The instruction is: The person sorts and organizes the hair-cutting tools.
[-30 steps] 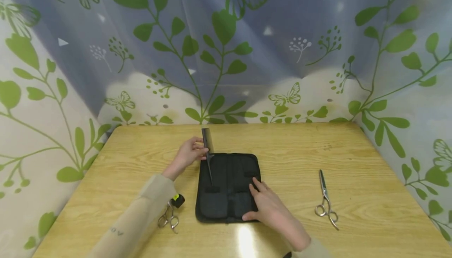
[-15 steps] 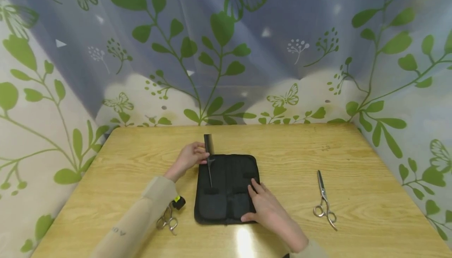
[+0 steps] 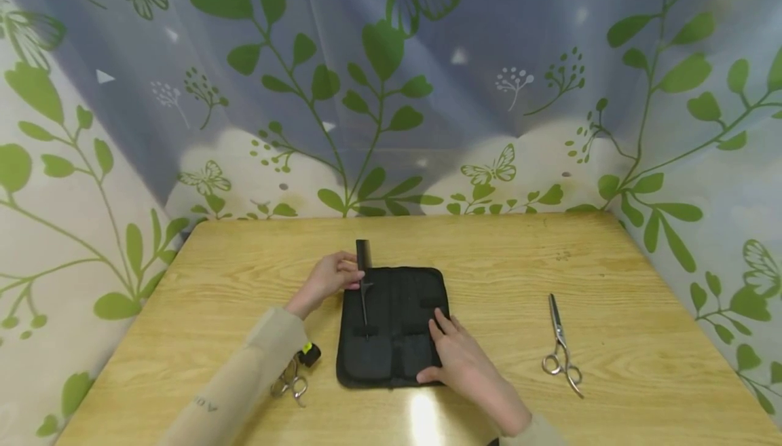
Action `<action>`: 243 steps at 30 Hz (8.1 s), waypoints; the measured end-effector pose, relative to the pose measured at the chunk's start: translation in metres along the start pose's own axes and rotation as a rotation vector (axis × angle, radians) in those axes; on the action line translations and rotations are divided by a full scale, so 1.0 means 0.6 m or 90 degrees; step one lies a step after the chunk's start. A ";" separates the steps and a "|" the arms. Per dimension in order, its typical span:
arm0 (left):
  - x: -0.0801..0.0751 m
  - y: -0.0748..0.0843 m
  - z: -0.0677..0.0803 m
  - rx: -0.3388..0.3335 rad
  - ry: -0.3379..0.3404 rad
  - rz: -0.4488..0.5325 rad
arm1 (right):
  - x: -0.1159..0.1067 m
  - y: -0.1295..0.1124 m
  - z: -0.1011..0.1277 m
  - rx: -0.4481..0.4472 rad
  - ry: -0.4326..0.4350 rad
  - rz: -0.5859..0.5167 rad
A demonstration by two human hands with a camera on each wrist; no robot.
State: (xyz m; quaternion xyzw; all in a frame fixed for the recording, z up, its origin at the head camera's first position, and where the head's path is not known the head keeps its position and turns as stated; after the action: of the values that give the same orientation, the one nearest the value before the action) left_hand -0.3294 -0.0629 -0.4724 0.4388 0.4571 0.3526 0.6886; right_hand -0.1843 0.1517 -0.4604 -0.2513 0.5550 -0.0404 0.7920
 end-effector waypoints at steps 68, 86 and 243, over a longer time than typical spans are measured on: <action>0.007 0.040 0.034 0.059 0.043 -0.319 | 0.000 -0.004 -0.005 -0.001 0.006 0.005; 0.012 0.024 0.016 0.051 -0.023 -0.331 | 0.001 -0.001 -0.006 0.014 -0.007 0.004; -0.114 0.005 0.236 0.089 0.171 -0.284 | -0.011 0.000 -0.002 -0.037 -0.006 0.005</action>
State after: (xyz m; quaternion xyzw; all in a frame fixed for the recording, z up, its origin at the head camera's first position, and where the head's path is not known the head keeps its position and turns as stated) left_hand -0.2196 -0.1623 -0.4197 0.3228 0.6528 0.2145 0.6508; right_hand -0.1877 0.1534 -0.4550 -0.2723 0.5532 -0.0200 0.7870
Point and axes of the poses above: each hand's wrist, its own z-axis away from the middle knuckle, its own x-axis out of the palm, y = z × x, the point moved 7 cm from there along -z, towards the middle knuckle, and after that the axes turned 5 degrees about -y, right-handed, at the moved point
